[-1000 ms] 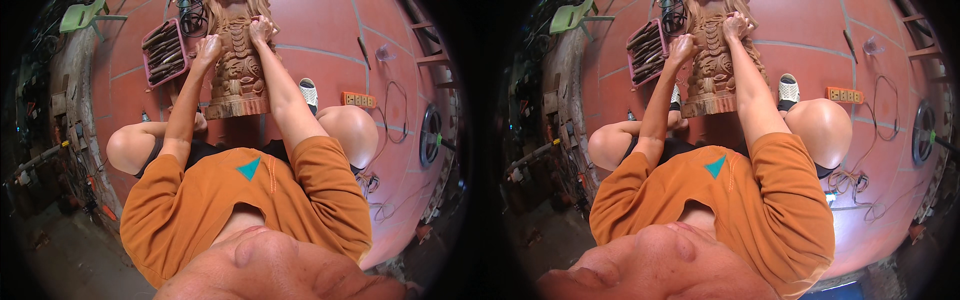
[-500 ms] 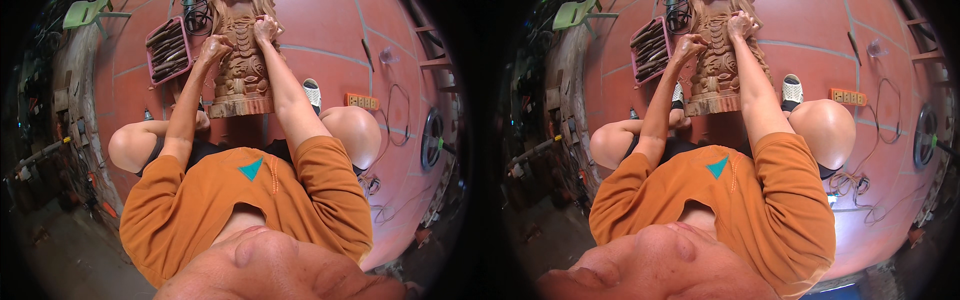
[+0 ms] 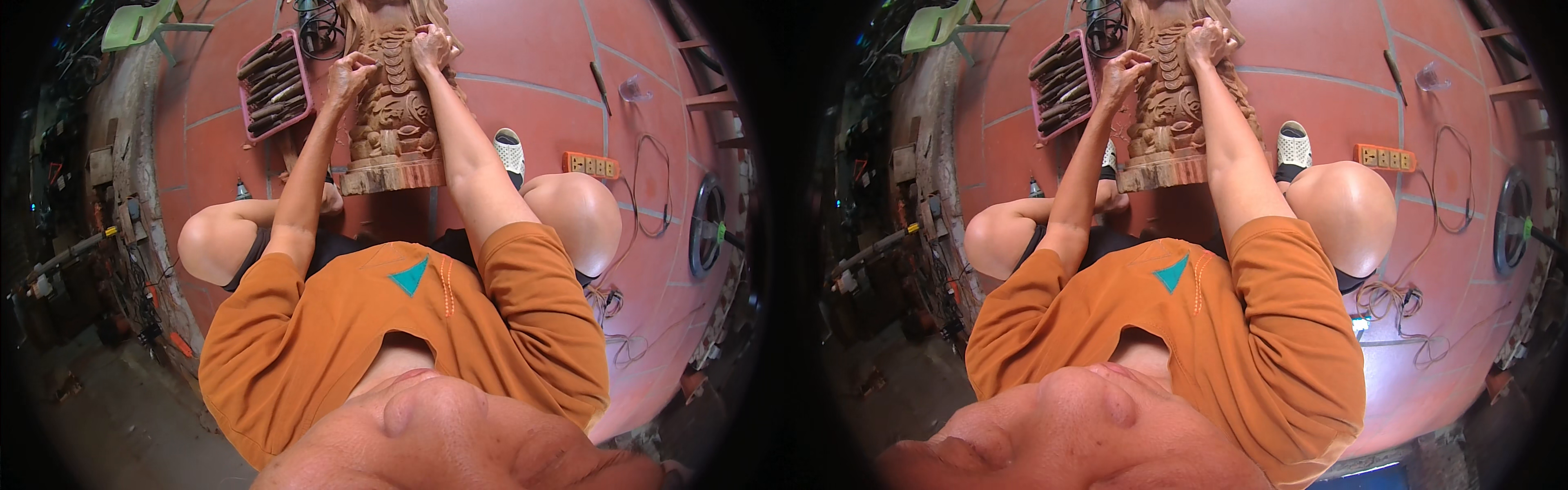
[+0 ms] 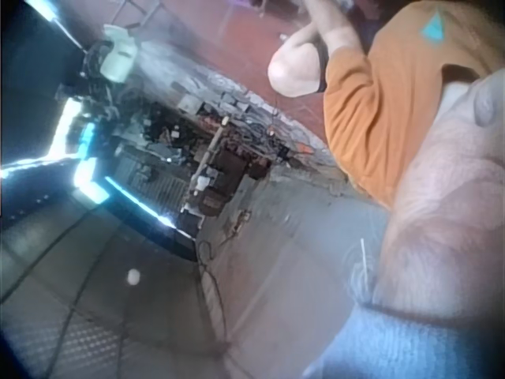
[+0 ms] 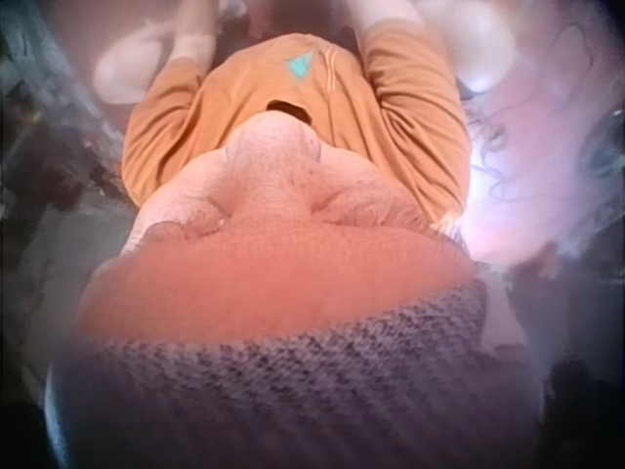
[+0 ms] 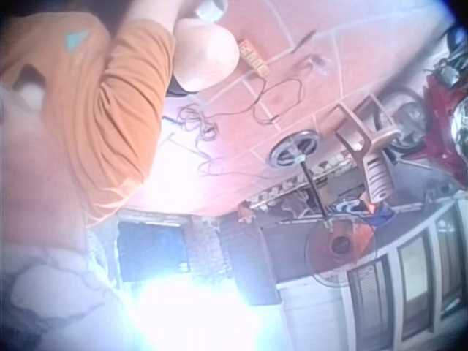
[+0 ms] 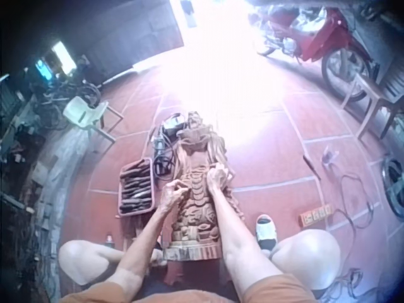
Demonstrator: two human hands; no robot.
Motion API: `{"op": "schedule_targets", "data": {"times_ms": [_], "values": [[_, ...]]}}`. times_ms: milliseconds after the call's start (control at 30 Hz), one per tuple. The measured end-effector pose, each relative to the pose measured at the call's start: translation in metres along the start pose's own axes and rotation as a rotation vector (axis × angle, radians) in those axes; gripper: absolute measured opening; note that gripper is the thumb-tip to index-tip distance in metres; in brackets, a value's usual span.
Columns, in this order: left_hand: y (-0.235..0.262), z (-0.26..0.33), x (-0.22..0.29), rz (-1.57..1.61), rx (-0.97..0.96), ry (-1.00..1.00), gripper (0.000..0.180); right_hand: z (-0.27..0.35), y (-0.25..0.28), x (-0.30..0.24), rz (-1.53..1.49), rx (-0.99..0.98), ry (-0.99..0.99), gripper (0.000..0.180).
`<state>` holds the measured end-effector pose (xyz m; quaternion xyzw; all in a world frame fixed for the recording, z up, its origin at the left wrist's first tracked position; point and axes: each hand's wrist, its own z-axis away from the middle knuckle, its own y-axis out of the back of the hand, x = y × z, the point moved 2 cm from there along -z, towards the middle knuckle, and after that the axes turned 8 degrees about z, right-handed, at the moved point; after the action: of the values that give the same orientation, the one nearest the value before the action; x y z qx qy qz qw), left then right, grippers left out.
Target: The person carves a wooden sculpture using a chisel and mallet, shaping and refining the surface details. The person holds the sculpture with one hand and strikes the chisel with the other to remove wood shavings.
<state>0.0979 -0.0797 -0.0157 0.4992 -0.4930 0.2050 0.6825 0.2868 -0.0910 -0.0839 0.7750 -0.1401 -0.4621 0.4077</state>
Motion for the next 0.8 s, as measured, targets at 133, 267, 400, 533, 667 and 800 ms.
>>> {"op": "schedule_targets", "data": {"times_ms": [133,267,400,533,667,800], "values": [[-0.004,0.004,-0.005,0.061,0.003,0.006,0.014,-0.002,-0.002,0.003,-0.015,-0.009,-0.003,0.017],[0.009,0.007,-0.017,-0.071,-0.093,0.071,0.018,-0.003,0.002,0.002,-0.021,-0.034,-0.005,0.017],[0.019,0.008,-0.023,-0.136,-0.136,0.116,0.02,0.0,0.006,0.0,-0.005,-0.047,-0.014,0.017],[0.018,0.0,-0.014,0.103,-0.11,0.158,0.021,-0.001,0.005,-0.001,-0.003,-0.048,-0.01,0.017],[-0.004,0.001,0.0,0.071,0.09,0.005,0.016,0.0,0.005,-0.002,-0.004,-0.022,0.012,0.016],[-0.006,0.002,-0.002,-0.048,0.103,-0.071,0.016,0.001,0.005,0.002,-0.005,-0.033,0.004,0.015]]}}
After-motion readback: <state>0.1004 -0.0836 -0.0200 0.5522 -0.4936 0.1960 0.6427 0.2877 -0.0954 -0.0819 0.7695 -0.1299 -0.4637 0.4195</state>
